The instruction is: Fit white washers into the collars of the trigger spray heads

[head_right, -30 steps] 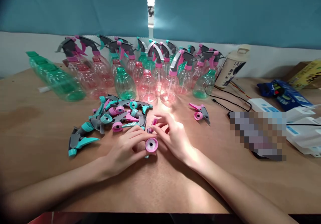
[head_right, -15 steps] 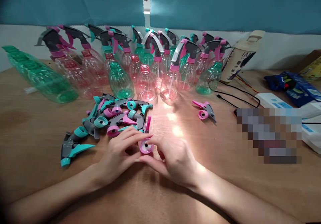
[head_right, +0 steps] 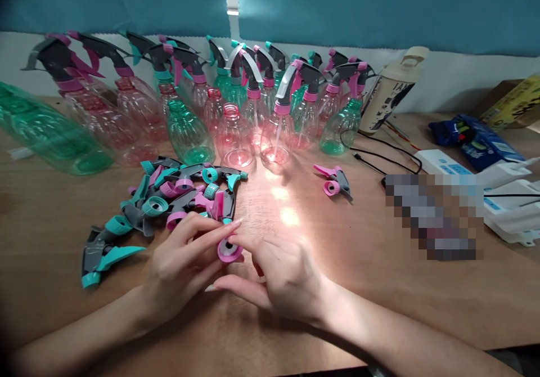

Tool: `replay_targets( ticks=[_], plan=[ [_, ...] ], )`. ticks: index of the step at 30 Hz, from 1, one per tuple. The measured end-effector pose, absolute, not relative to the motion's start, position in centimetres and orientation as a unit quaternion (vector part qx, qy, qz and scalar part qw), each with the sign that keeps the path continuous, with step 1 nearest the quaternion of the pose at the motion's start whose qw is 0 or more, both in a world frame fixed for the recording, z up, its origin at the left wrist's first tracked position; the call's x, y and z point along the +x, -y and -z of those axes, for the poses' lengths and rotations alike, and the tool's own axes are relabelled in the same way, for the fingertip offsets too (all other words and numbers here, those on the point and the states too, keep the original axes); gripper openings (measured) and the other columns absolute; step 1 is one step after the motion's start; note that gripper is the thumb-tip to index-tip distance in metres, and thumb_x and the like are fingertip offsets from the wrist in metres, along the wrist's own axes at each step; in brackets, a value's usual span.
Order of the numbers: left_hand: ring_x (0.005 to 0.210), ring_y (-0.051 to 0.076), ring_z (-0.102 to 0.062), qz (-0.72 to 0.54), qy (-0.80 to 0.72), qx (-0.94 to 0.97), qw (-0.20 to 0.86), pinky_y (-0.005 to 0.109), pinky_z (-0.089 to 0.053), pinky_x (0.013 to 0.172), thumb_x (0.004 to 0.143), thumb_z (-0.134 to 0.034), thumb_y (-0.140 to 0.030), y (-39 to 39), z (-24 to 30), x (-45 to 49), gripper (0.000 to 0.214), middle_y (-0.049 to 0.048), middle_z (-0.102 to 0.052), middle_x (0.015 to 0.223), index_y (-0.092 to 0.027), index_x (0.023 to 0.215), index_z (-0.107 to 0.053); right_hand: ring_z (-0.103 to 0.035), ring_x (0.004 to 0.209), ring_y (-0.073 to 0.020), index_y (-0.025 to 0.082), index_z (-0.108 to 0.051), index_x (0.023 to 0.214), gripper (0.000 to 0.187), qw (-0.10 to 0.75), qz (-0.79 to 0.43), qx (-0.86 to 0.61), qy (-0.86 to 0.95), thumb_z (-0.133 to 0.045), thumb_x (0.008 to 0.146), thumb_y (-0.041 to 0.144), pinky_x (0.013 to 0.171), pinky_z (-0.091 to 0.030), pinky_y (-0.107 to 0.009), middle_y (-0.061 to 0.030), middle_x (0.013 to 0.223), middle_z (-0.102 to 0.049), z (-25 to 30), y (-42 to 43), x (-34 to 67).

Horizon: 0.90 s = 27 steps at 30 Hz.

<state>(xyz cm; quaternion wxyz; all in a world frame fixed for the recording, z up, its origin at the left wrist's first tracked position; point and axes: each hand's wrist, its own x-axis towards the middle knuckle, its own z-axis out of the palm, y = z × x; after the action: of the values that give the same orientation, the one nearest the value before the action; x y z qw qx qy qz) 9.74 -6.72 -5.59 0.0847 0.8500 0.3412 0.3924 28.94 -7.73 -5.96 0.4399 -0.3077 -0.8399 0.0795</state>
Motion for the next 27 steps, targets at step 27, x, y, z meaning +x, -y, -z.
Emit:
replay_targets(
  ticks=[27],
  plan=[
    [0.093,0.018,-0.052,-0.373,-0.375,0.838,0.138,0.033,-0.050,0.080,0.088,-0.059,-0.011,5.6,6.6,9.4,0.037,0.0042,-0.066,0.102,-0.020,0.124,-0.058,-0.034,0.041,-0.0061,0.017,-0.052,0.117,0.035,0.394,-0.290,-0.346,0.801,-0.061,0.089,0.036,0.042,-0.031,-0.018,0.0123,0.052,-0.032,7.6,6.9,29.1]
  ],
)
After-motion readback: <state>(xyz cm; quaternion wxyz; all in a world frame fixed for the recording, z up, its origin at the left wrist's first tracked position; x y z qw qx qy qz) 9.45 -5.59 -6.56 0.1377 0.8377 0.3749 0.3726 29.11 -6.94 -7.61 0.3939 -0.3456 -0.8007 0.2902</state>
